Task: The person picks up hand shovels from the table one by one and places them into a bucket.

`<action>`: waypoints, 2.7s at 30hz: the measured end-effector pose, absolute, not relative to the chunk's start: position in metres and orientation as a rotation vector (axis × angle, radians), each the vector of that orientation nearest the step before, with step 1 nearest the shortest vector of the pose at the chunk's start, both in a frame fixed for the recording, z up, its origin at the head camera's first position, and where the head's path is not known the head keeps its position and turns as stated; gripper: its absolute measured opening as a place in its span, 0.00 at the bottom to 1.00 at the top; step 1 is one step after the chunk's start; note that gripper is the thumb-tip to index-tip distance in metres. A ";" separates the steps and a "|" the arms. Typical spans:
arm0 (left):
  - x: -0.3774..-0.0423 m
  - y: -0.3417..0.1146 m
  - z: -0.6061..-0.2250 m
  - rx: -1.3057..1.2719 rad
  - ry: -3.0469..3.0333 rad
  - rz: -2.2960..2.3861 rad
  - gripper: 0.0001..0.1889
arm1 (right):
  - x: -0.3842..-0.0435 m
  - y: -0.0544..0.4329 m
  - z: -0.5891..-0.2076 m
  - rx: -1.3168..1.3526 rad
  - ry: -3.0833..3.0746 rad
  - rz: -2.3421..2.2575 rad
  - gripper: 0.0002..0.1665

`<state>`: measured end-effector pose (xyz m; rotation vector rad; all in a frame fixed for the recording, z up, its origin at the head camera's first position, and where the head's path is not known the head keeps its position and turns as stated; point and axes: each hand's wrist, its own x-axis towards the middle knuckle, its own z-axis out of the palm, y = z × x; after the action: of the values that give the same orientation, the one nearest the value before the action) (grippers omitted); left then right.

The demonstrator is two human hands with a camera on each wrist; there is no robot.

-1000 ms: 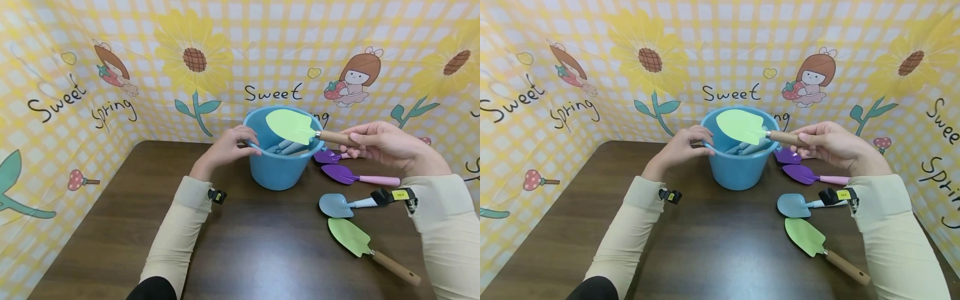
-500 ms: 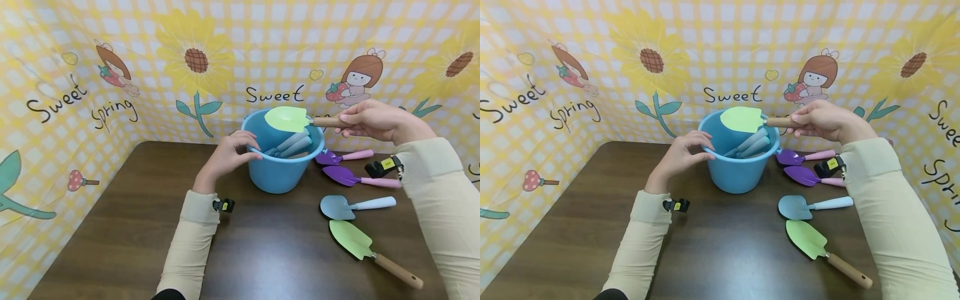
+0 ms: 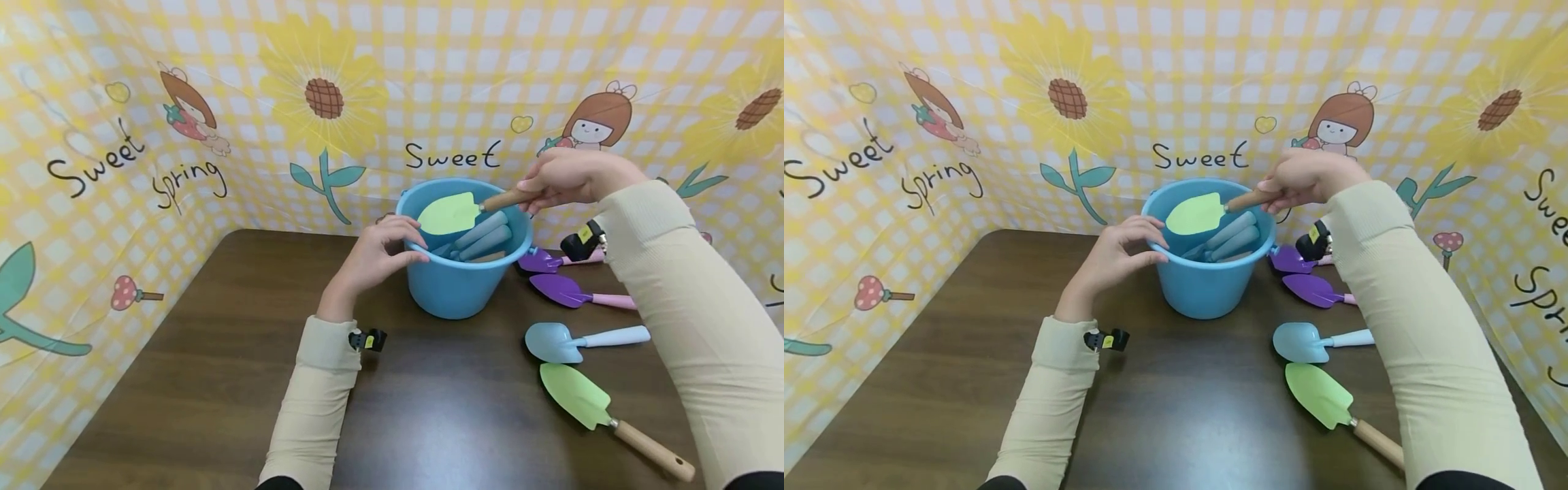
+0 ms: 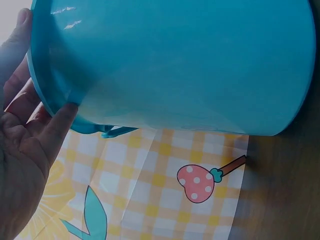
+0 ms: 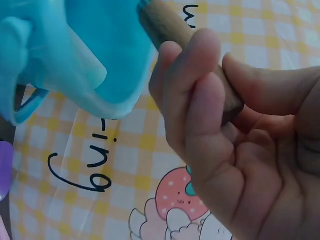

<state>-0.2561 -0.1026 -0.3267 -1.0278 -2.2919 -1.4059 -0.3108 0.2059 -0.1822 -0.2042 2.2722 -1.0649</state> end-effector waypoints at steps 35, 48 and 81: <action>-0.255 -0.106 -0.329 -1.055 -2.274 -1.408 0.07 | -0.339 0.117 -0.219 0.048 2.417 -0.819 0.17; -0.252 -0.105 -0.331 -1.025 -2.283 -1.429 0.08 | -0.335 0.121 -0.208 -0.063 2.526 -0.540 0.20; -0.257 -0.103 -0.327 -1.023 -2.304 -1.418 0.07 | -0.219 0.275 -0.199 -0.352 2.864 -0.806 0.30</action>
<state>-0.2572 -0.1029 -0.3273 -1.0232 -2.3037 -1.4181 -0.2186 0.2751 -0.1985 -0.3518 2.8641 -0.8058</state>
